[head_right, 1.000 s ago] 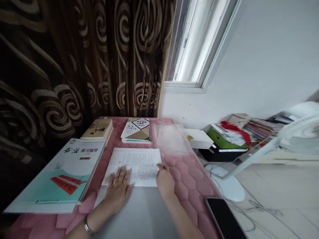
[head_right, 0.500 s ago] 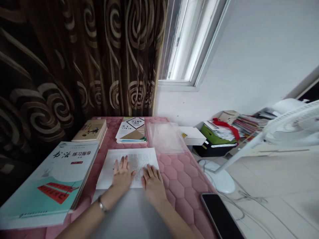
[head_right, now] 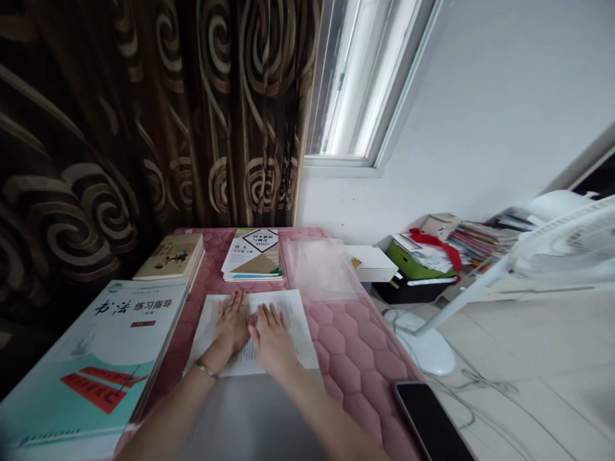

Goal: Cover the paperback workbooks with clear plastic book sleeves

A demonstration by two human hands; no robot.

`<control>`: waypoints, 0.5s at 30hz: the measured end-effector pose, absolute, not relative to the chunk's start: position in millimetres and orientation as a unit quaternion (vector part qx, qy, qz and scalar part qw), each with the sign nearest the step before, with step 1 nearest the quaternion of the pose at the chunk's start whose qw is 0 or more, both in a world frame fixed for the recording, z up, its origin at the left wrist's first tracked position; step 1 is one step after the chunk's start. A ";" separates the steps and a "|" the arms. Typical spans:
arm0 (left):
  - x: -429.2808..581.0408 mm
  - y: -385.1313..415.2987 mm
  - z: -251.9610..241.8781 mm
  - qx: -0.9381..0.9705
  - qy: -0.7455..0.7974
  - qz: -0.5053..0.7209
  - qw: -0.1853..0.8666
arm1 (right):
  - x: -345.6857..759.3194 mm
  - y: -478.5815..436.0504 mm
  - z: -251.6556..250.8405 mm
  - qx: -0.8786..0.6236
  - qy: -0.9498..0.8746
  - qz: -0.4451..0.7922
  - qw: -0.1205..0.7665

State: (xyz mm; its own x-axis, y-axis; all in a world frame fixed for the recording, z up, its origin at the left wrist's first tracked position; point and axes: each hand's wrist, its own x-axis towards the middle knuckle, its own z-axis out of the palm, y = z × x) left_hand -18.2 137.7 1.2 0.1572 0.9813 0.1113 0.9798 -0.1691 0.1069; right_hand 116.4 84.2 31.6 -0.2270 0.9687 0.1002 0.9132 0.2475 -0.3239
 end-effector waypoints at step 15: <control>-25.5 139.1 7.3 0.729 0.679 0.081 0.010 | 142.6 134.1 20.4 -0.679 -0.726 0.072 0.082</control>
